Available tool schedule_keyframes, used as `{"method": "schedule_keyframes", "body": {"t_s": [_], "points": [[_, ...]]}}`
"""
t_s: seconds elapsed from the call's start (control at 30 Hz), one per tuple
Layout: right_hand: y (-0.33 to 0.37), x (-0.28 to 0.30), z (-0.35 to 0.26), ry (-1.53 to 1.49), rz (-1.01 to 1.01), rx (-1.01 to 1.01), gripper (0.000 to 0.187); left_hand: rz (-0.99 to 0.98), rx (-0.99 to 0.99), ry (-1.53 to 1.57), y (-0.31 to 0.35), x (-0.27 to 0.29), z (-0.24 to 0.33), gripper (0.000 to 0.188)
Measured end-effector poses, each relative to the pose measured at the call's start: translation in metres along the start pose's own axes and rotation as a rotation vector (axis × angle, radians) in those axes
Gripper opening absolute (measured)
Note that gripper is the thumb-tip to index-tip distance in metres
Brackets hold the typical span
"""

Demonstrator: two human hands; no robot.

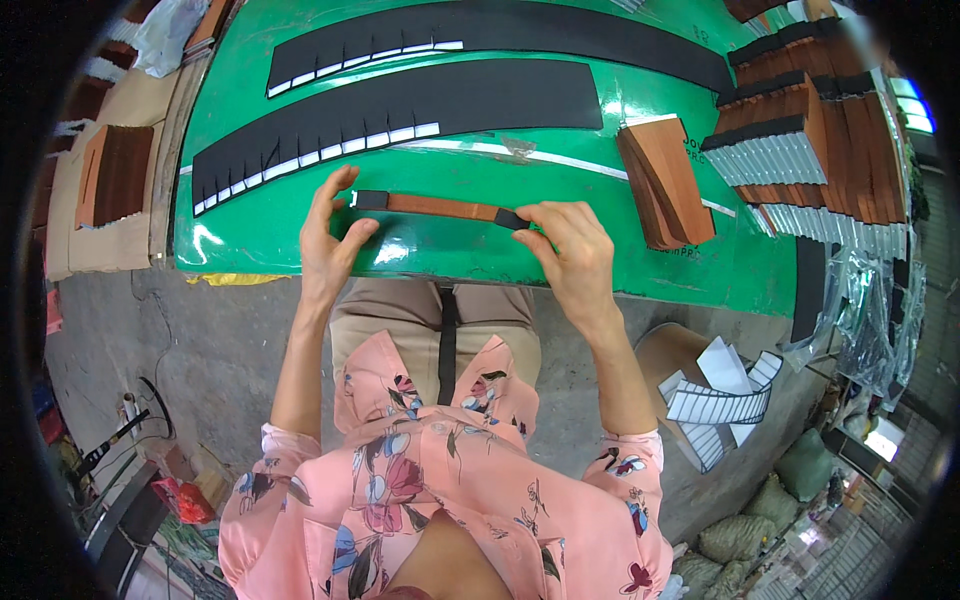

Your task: Applying foam strips and labels to small wooden blocks at a manufacturing workstation.

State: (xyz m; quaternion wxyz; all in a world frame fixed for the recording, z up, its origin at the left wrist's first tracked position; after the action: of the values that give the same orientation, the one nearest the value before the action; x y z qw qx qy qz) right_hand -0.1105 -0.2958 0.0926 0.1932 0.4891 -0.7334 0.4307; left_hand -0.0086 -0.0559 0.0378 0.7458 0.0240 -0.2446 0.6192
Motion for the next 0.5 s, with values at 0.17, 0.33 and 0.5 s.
{"method": "schedule_keyframes", "body": {"t_s": [0.17,0.33,0.5], "points": [[-0.003,-0.013,0.005,-0.033,-0.041,-0.018,0.024,-0.047,-0.003,0.018,0.002,-0.016,-0.023,0.038],[-0.002,-0.018,0.009,-0.026,-0.047,-0.049,0.025,-0.028,-0.033,-0.040,0.002,-0.018,-0.023,0.033],[-0.004,-0.021,0.009,-0.013,-0.050,-0.018,0.025,-0.006,-0.042,-0.058,0.002,-0.017,-0.023,0.033]]}}
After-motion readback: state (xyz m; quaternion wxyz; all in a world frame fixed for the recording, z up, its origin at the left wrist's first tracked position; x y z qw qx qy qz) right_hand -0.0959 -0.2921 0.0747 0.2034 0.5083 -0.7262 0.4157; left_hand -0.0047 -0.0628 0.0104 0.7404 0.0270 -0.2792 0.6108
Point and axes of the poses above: each hand's wrist, its own y-axis away from the middle knuckle, its own x-axis out of the back of the hand, z = x × y, the point moved 5 cm from there along -y, towards the middle knuckle, and after that the axes turned 6 degrees about z, right-handed, at the moved point
